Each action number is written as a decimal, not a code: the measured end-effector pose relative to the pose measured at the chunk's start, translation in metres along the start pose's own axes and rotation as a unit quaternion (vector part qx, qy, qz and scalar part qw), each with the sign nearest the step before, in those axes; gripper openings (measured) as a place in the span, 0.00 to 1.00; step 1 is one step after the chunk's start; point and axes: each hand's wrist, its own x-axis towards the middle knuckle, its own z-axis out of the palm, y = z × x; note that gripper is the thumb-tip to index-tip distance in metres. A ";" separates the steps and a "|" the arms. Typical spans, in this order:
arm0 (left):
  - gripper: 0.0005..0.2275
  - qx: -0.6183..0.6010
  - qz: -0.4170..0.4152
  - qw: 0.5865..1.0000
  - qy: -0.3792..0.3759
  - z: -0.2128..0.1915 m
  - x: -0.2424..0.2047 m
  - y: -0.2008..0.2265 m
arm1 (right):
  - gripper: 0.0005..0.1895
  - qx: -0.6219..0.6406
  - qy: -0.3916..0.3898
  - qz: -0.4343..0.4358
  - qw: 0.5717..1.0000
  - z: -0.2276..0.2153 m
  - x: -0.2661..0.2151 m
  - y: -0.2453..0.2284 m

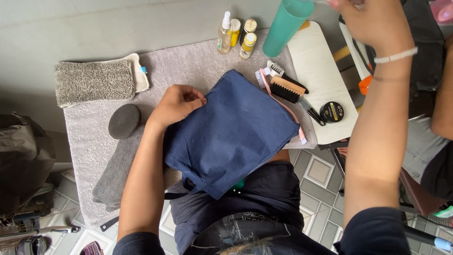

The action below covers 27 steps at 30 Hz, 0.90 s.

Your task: The person applies a cleaning solution to the surface of a blue tote bag using a small brush, spreading the liquid across different sections of the fabric. They later use a round black sponge to rub the solution into the material before wiping it with a cloth.

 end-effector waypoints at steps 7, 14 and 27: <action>0.04 0.012 0.006 1.000 0.024 0.004 0.013 -0.015 | 0.05 0.219 0.113 0.052 0.968 0.026 -0.075 -0.082; 0.14 0.038 0.022 0.998 0.038 0.007 0.018 -0.021 | 0.08 0.421 0.111 0.124 0.892 0.109 -0.108 -0.181; 0.14 -0.012 0.043 0.999 0.017 0.009 0.019 -0.025 | 0.14 0.138 0.111 0.008 0.984 0.166 -0.106 -0.184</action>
